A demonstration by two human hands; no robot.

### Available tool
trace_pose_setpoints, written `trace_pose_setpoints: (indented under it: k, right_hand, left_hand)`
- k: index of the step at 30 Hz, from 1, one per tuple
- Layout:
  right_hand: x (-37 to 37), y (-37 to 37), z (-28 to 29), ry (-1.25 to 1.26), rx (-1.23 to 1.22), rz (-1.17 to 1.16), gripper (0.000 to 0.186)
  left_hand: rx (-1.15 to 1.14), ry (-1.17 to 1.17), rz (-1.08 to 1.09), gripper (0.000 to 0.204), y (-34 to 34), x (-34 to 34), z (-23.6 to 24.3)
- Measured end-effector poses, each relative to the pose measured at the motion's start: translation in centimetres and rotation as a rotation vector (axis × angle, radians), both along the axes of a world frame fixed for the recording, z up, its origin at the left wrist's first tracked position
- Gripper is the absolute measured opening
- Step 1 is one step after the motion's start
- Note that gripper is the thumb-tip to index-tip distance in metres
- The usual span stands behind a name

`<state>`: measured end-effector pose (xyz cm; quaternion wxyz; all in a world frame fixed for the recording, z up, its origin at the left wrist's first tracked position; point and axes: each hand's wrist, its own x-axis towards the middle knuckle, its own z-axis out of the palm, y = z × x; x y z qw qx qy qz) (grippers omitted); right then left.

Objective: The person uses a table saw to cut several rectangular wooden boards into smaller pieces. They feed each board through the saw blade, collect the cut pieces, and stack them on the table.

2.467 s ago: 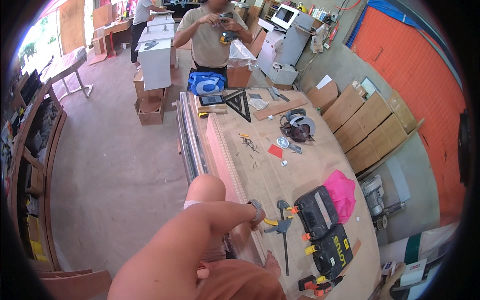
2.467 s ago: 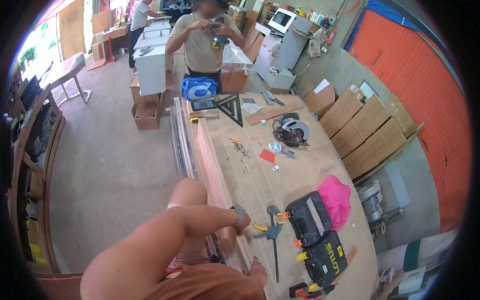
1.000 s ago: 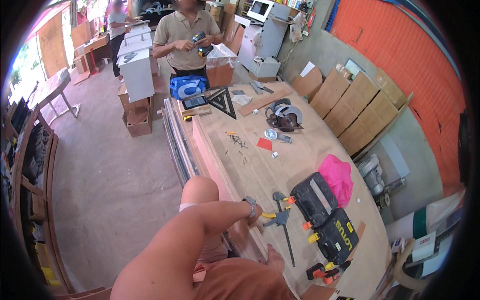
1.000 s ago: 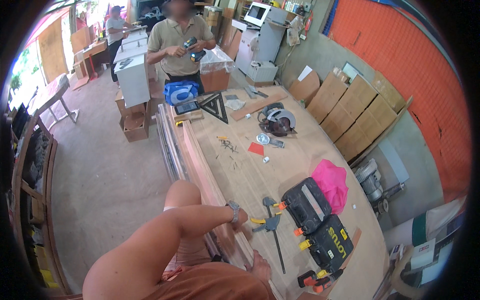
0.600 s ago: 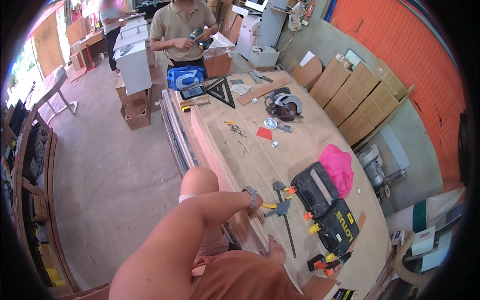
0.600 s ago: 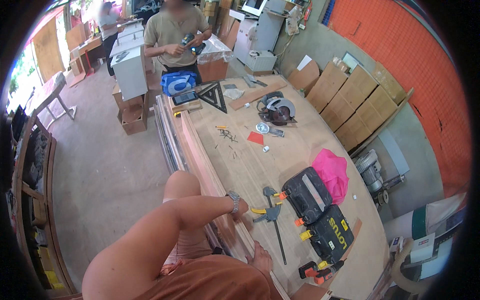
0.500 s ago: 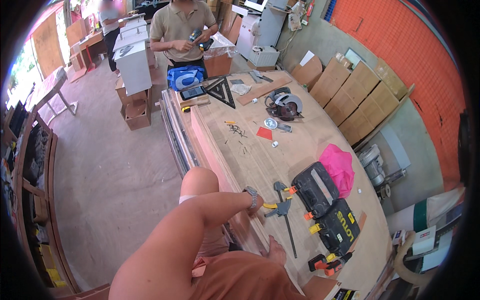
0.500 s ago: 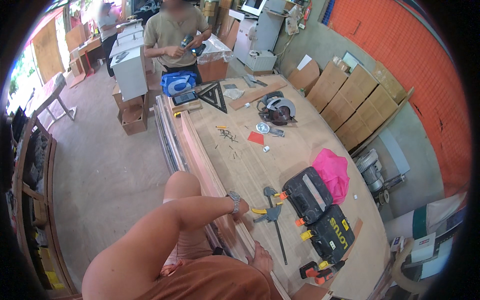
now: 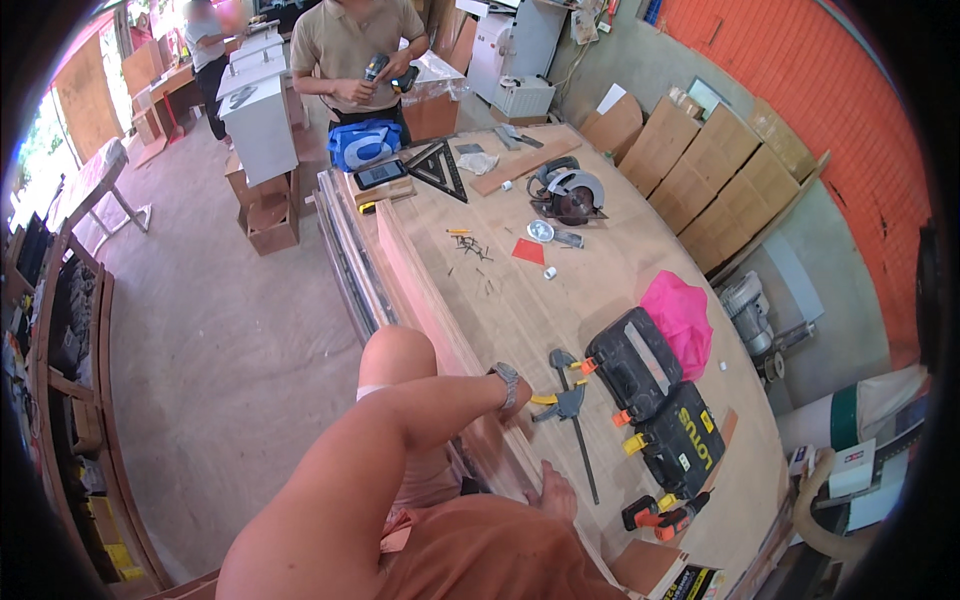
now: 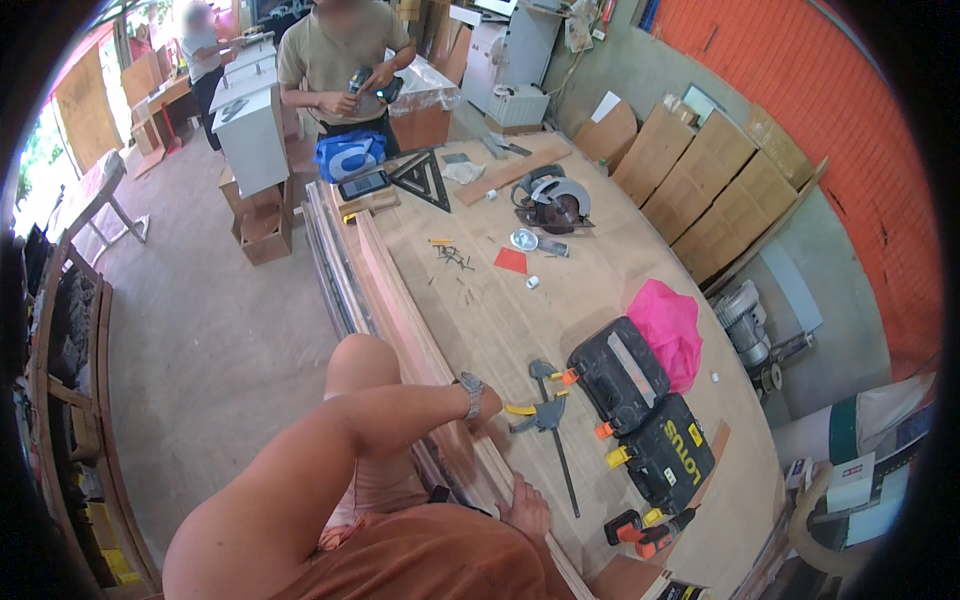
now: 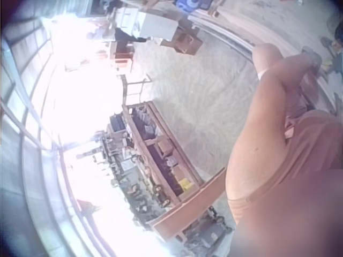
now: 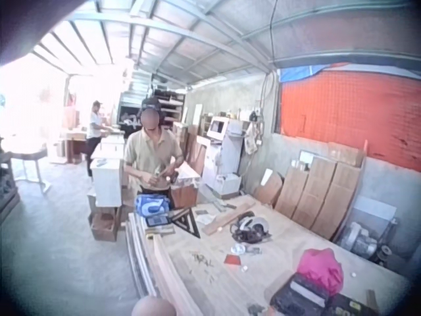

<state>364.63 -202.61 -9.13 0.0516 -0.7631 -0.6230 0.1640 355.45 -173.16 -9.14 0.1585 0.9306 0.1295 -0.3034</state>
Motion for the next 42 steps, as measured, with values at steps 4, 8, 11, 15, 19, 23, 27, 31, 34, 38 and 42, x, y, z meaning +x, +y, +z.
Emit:
trace_pose_setpoints:
  k: [4, 8, 11, 15, 19, 23, 27, 31, 34, 38, 42]
  right_hand:
    - [0.1, 0.0, -0.1, 0.010, 0.017, 0.007, 0.083]
    - [0.1, 0.0, -0.1, 0.018, 0.013, 0.001, 0.083]
    - [0.0, 0.0, 0.1, 0.026, 0.023, 0.000, 0.083]
    - [0.0, 0.0, 0.3, 0.032, 0.027, -0.009, 0.083]
    - [0.0, 0.1, 0.4, 0.044, -0.011, -0.035, 0.083]
    - [-0.1, 0.1, 0.4, 0.049, -0.006, -0.048, 0.083]
    - [-0.2, 0.1, 0.4, 0.031, -0.031, -0.067, 0.082]
    - [-0.3, 0.2, 0.4, 0.025, -0.041, -0.063, 0.083]
    - [-0.3, 0.3, 0.5, 0.022, -0.052, -0.067, 0.083]
    - [-0.3, 0.2, 0.4, 0.021, 0.011, -0.046, 0.084]
    - [-0.1, 0.2, 0.2, 0.029, 0.037, -0.029, 0.085]
  left_hand:
    - [-0.019, -0.017, 0.020, 0.043, -0.2, -0.3, 0.8]
    - [-0.024, -0.027, 0.042, 0.041, -0.2, -0.4, 1.2]
    - [-0.033, -0.025, 0.029, 0.041, -0.1, -0.5, 1.1]
    - [-0.014, -0.060, 0.046, 0.037, -0.2, -0.7, 0.9]
    - [0.006, -0.064, 0.013, 0.040, -0.4, -1.0, 1.3]
    - [-0.012, -0.089, 0.080, 0.036, -0.5, -1.5, 1.9]
    - [-0.036, -0.088, 0.104, 0.029, -0.5, -1.6, 1.8]
    - [-0.005, -0.063, -0.033, 0.029, -0.4, -1.5, 1.5]
    - [-0.046, -0.105, 0.007, 0.028, -0.4, -1.6, 1.3]
    - [-0.033, -0.104, -0.001, 0.029, -0.5, -1.6, 1.6]
    - [-0.048, -0.105, 0.075, 0.030, -0.4, -2.0, 2.3]
